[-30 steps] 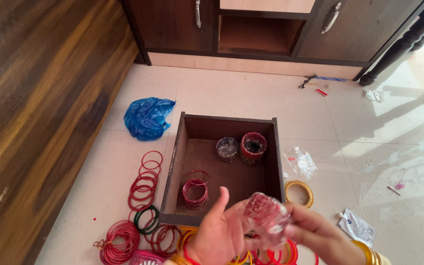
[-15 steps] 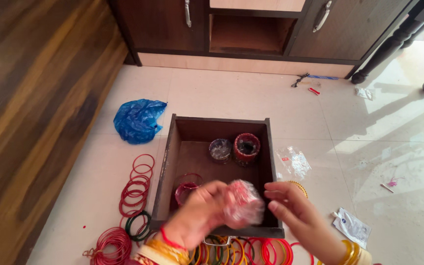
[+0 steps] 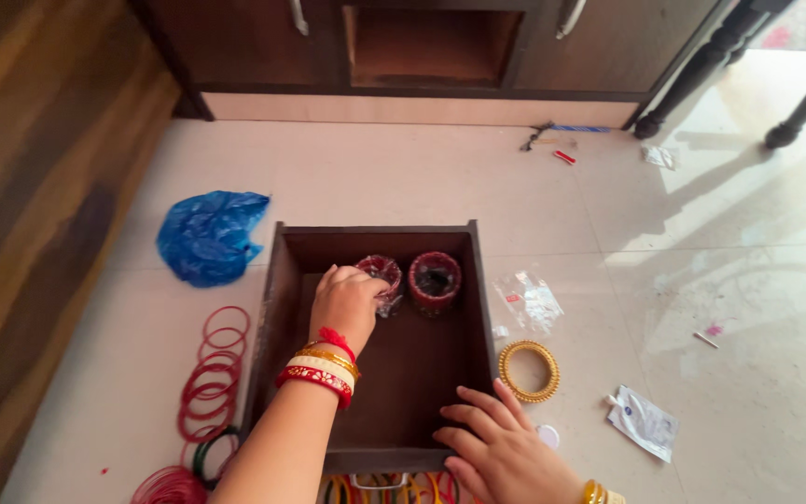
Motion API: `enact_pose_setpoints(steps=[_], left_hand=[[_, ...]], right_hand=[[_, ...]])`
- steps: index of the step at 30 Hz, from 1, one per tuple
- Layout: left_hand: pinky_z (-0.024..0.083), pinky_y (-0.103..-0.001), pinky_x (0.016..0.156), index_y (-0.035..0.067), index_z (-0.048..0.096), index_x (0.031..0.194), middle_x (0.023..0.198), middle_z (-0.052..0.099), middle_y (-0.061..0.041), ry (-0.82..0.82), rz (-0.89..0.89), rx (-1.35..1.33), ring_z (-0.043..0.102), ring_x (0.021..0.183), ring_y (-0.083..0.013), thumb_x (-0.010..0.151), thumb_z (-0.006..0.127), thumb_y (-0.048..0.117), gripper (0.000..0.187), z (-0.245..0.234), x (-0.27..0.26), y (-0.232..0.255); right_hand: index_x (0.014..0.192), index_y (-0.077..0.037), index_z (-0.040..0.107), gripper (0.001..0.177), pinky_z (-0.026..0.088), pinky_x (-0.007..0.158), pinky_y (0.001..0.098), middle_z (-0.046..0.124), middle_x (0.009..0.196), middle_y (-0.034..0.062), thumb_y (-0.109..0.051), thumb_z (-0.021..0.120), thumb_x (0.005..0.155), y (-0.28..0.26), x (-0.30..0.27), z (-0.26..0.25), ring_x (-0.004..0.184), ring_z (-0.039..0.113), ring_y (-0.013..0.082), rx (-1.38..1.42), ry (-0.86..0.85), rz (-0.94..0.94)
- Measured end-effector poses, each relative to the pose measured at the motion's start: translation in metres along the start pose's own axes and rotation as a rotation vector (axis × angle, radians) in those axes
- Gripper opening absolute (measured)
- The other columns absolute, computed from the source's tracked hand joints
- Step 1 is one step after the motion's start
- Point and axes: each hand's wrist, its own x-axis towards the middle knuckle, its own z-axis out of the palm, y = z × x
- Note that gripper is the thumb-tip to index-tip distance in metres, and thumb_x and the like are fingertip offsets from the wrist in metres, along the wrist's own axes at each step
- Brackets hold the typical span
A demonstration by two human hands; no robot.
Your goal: The person organizes bangles by picking them up from the floor and placing them into a small wooden drawer.
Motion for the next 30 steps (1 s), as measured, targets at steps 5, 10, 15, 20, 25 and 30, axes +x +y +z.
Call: enact_pose_setpoints(steps=[5, 10, 15, 20, 25, 30], left_hand=[[0.055, -0.040, 0.085, 0.016, 0.078, 0.095, 0.094, 0.074, -0.001, -0.177, -0.056, -0.059, 0.063, 0.110, -0.0238, 0.084, 0.071, 0.006, 0.016, 0.021, 0.007, 0.002], [0.054, -0.044, 0.083, 0.013, 0.073, 0.104, 0.108, 0.069, -0.005, -0.183, 0.006, -0.092, 0.061, 0.107, -0.0298, 0.070, 0.081, 0.016, 0.035, -0.008, 0.019, -0.005], [0.054, -0.042, 0.092, 0.014, 0.073, 0.100, 0.110, 0.068, -0.008, -0.525, -0.065, 0.057, 0.063, 0.109, -0.0295, 0.080, 0.083, 0.030, 0.028, -0.054, 0.000, -0.024], [0.042, -0.043, 0.102, 0.016, 0.072, 0.106, 0.115, 0.068, -0.004, -0.887, -0.146, 0.357, 0.058, 0.118, -0.0258, 0.075, 0.086, 0.044, 0.044, -0.070, -0.043, -0.005], [0.035, -0.041, 0.106, 0.016, 0.070, 0.111, 0.115, 0.069, -0.003, -0.932, -0.237, 0.453, 0.055, 0.122, -0.0224, 0.070, 0.090, 0.054, 0.060, -0.061, -0.056, 0.011], [0.035, -0.040, 0.105, 0.018, 0.075, 0.107, 0.117, 0.067, -0.002, -0.947, -0.277, 0.520, 0.053, 0.125, -0.0226, 0.068, 0.093, 0.049, 0.053, -0.047, -0.062, 0.011]], right_hand=[[0.122, -0.011, 0.067, 0.033, 0.014, 0.117, 0.0604, 0.059, 0.135, 0.0118, -0.036, 0.058, 0.101, 0.005, -0.001, 0.004, 0.142, 0.039, 0.0358, -0.007, 0.012, -0.017], [0.121, -0.013, 0.067, 0.034, 0.017, 0.117, 0.0590, 0.060, 0.133, 0.0096, -0.038, 0.057, 0.100, 0.009, -0.001, 0.011, 0.140, 0.040, 0.0339, -0.033, 0.050, -0.036], [0.121, -0.013, 0.067, 0.034, 0.015, 0.117, 0.0597, 0.060, 0.132, 0.0088, -0.038, 0.056, 0.101, 0.010, -0.003, 0.012, 0.140, 0.041, 0.0335, -0.031, 0.030, -0.033], [0.121, -0.013, 0.067, 0.033, 0.013, 0.117, 0.0600, 0.060, 0.132, 0.0085, -0.036, 0.056, 0.101, 0.002, 0.001, 0.002, 0.140, 0.040, 0.0332, -0.005, -0.012, -0.008], [0.121, -0.013, 0.067, 0.030, 0.012, 0.118, 0.0598, 0.060, 0.130, 0.0080, -0.032, 0.061, 0.098, -0.006, 0.003, -0.006, 0.139, 0.041, 0.0317, 0.018, -0.008, 0.011], [0.130, -0.006, 0.061, 0.043, 0.029, 0.114, 0.0508, 0.060, 0.136, 0.0146, -0.018, 0.070, 0.089, 0.027, -0.013, 0.002, 0.135, 0.050, 0.0324, 0.259, 0.359, 0.066]])
